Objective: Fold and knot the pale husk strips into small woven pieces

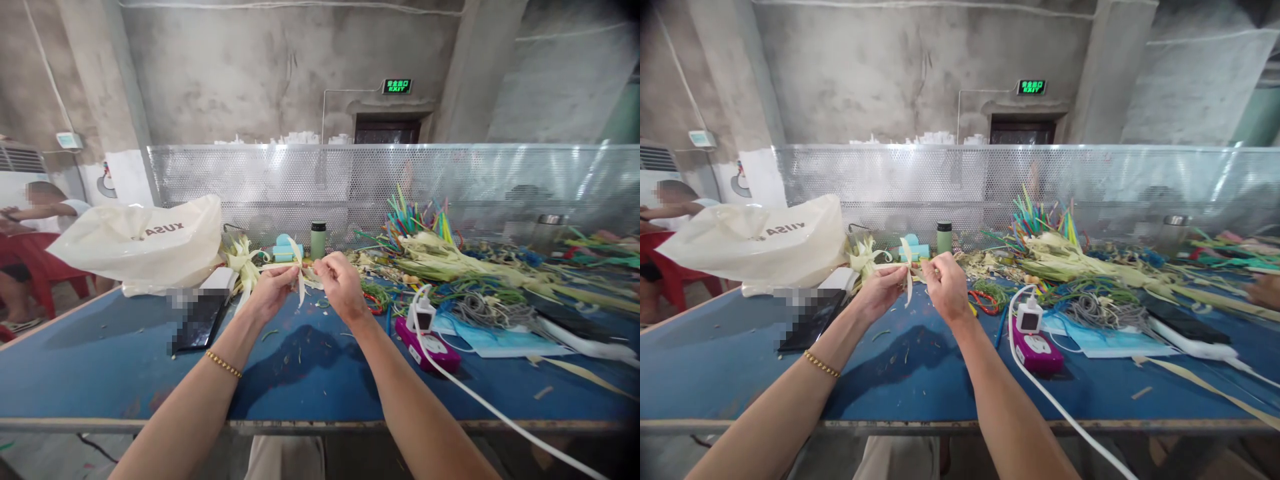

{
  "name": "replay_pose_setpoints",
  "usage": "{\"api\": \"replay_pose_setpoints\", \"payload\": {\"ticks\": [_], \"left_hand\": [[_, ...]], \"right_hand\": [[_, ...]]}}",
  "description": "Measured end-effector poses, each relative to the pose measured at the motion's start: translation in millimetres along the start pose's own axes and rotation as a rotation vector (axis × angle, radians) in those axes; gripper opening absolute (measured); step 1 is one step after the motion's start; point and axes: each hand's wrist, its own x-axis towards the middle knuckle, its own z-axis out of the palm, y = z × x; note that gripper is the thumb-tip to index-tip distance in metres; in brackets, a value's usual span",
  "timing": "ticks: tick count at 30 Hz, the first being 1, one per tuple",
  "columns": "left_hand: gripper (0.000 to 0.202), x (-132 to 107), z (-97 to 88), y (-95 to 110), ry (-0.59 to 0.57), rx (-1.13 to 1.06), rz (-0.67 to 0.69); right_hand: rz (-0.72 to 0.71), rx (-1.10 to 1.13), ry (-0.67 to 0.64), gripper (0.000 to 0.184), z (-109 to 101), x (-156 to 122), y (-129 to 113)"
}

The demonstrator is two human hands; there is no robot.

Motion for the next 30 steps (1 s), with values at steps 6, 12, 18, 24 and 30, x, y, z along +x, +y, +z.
{"api": "replay_pose_setpoints", "payload": {"ticks": [6, 12, 18, 24, 30], "left_hand": [[0.022, -0.5, -1.1, -1.7, 0.041, 0.179, 0.075], [0.026, -0.7, 0.7, 3.1, -0.088, 0.205, 0.082], [0.022, -2.2, 4.1, 1.7, 0.005, 0.287, 0.196], [0.021, -2.5, 1.1, 4.5, -0.031, 0.406, 0.208], [0.020, -3.0, 2.6, 2.5, 0.030, 0.398, 0.282]], "right_hand": [[0.254, 0.239, -0.211, 0.022, 6.4, -1.5, 6.4], [0.205, 0.167, -0.178, 0.021, 7.4, -2.1, 9.6], [0.203, 0.133, -0.162, 0.012, 9.0, -1.7, 8.0], [0.206, 0.121, -0.130, 0.012, 8.0, -3.0, 5.4], [0.172, 0.176, -0.158, 0.016, 8.7, -3.9, 4.8]]}}
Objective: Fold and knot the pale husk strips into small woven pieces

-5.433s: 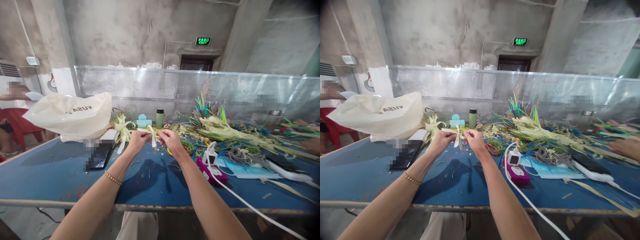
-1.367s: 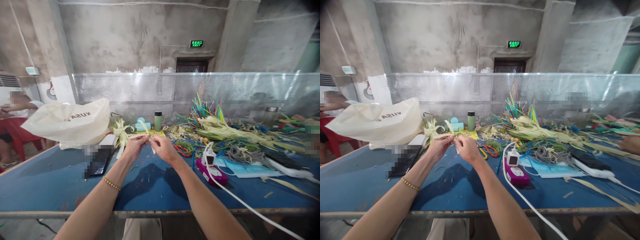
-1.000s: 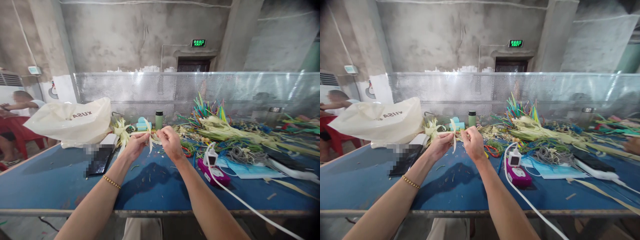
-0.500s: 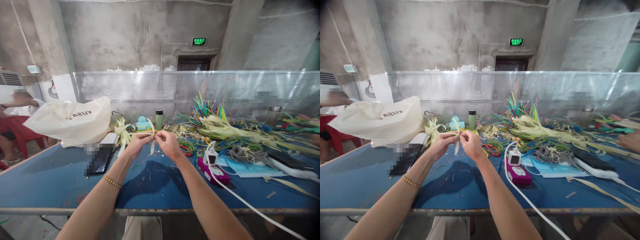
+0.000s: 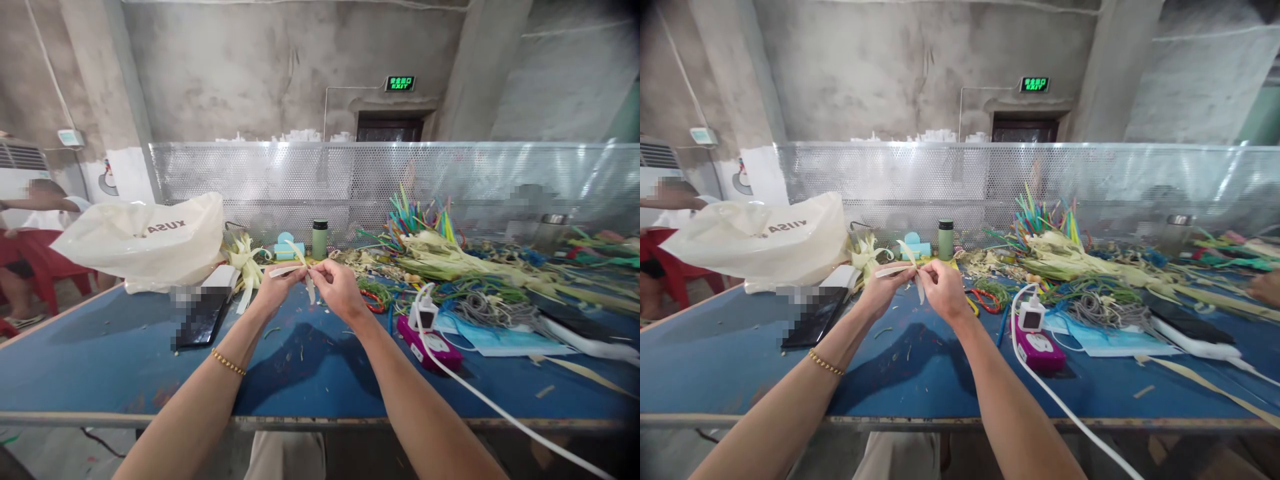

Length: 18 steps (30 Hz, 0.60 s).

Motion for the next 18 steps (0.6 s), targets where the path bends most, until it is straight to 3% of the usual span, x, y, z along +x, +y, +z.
{"api": "replay_pose_setpoints", "payload": {"ticks": [6, 18], "left_hand": [[0.021, -0.9, 5.4, -4.7, 0.072, -0.148, -0.050], [0.018, -0.4, 2.5, -13.1, 0.090, -0.180, -0.038]], "right_hand": [[-0.039, -0.052, -0.018, 0.017, 1.9, -0.3, 2.4], [-0.073, -0.103, -0.045, 0.016, 1.1, -0.7, 1.1]]}}
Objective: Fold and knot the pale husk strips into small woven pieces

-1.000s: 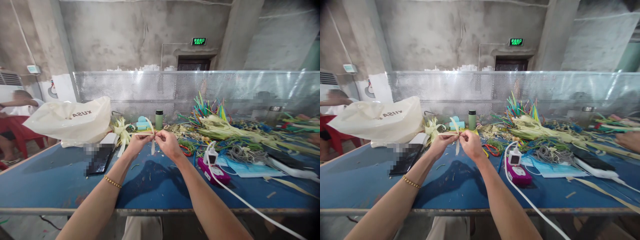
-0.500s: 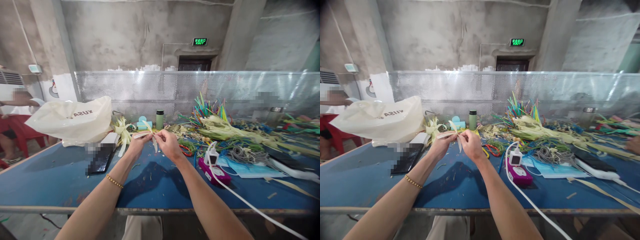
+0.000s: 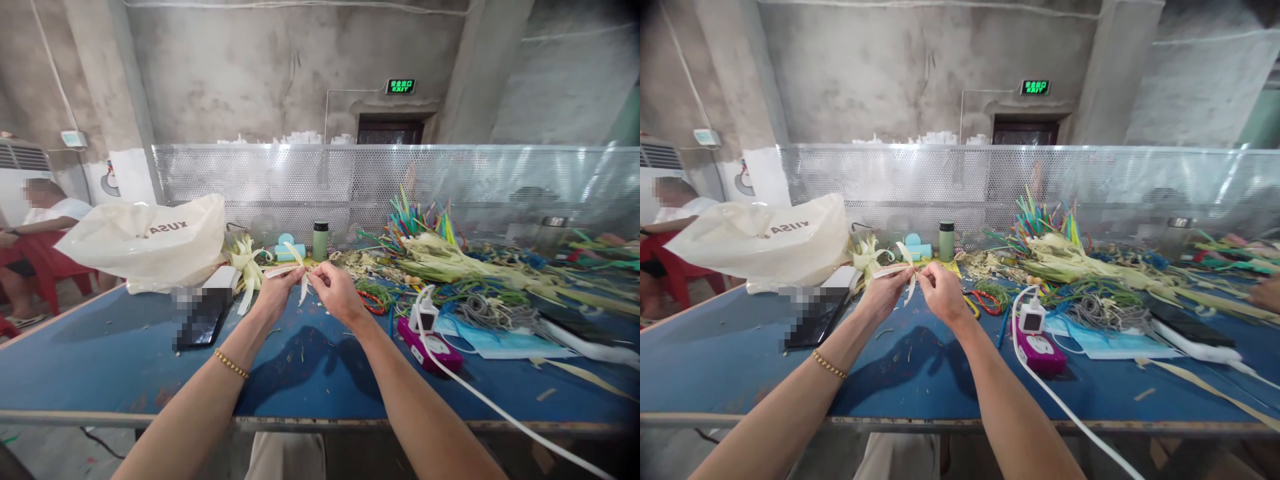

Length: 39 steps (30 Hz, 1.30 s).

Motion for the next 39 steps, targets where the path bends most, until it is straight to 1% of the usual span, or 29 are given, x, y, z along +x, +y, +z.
{"api": "replay_pose_setpoints", "payload": {"ticks": [4, 6, 9, 11, 15, 17, 20, 24, 26, 30, 39], "left_hand": [[0.019, 2.0, -0.3, 0.8, -0.010, -0.039, -0.018], [0.022, 2.7, -0.3, 2.9, -0.052, -0.086, -0.067], [0.025, 1.3, 0.1, 7.2, -0.142, -0.120, -0.169], [0.027, -1.5, 1.1, 10.1, -0.193, -0.108, -0.228], [0.030, -7.2, 3.8, 14.8, -0.321, -0.100, -0.331], [0.030, -8.0, 4.7, 15.6, -0.326, -0.099, -0.336], [0.029, -7.4, 5.1, 14.5, -0.287, -0.088, -0.306], [0.027, -7.3, 5.7, 9.9, -0.251, -0.106, -0.349], [0.025, -7.8, 6.5, 8.1, -0.262, -0.133, -0.361], [0.019, -7.7, 7.2, 8.2, -0.279, -0.163, -0.307], [0.018, -8.3, 6.6, 13.8, -0.310, -0.120, -0.258]], "right_hand": [[0.016, 0.025, 0.004, 0.017, -1.3, 0.2, -0.4], [0.034, 0.038, 0.003, 0.019, -4.0, 1.5, 0.3], [0.086, 0.063, 0.065, 0.027, -9.5, 4.2, 2.2], [0.146, 0.148, 0.078, 0.032, -12.4, 5.5, 3.0], [0.269, 0.415, -0.009, 0.032, -14.1, 5.6, 0.2], [0.292, 0.463, 0.011, 0.034, -13.5, 5.3, -2.1], [0.290, 0.471, 0.043, 0.036, -11.9, 5.6, -3.5], [0.266, 0.453, 0.057, 0.036, -9.7, 5.6, -2.7], [0.265, 0.449, 0.059, 0.035, -8.9, 5.0, -2.5], [0.283, 0.456, 0.084, 0.032, -7.7, 3.3, -3.1], [0.302, 0.465, 0.100, 0.029, -6.1, 1.5, -3.9]]}}
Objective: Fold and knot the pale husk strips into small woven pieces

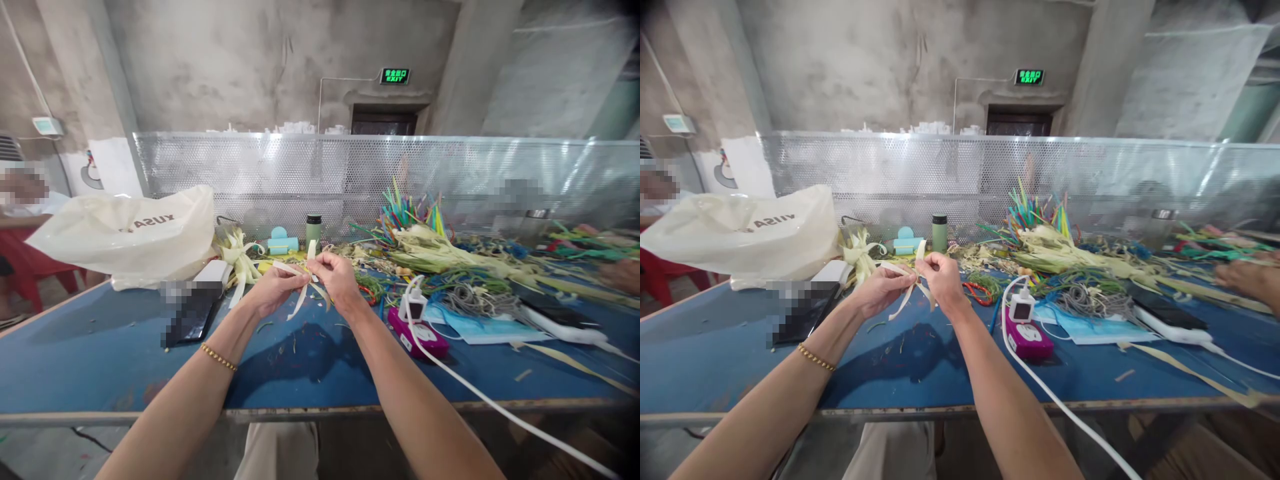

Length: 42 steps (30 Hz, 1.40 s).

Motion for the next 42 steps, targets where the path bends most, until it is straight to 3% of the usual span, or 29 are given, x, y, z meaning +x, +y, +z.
{"api": "replay_pose_setpoints", "payload": {"ticks": [12, 19, 26, 29, 32, 37, 42], "left_hand": [[0.016, -2.7, -5.1, 5.3, -0.015, -0.033, -0.124], [0.023, -0.4, -3.0, 2.6, 0.005, -0.012, -0.081], [0.024, 4.3, -5.3, -0.3, 0.118, 0.067, 0.056], [0.024, 4.0, -6.9, -0.4, 0.149, 0.186, 0.090], [0.024, 4.5, -8.1, 0.5, 0.184, 0.263, 0.100], [0.018, 8.1, -9.7, 0.0, 0.245, 0.311, 0.104], [0.015, 8.6, -10.1, -1.6, 0.282, 0.339, 0.128]], "right_hand": [[-0.023, 0.019, 0.043, 0.034, -2.7, 4.2, 1.0], [-0.031, -0.003, 0.025, 0.040, -2.8, 2.6, -1.1], [0.095, -0.005, -0.099, 0.037, 1.5, 4.2, 2.7], [0.137, -0.026, -0.043, 0.034, 0.9, 7.1, 8.1], [0.021, -0.122, 0.037, 0.027, -2.8, 9.8, 11.6], [-0.248, -0.445, -0.032, 0.014, -5.8, 8.8, 12.8], [-0.313, -0.529, -0.101, 0.012, -2.8, 7.0, 15.9]]}}
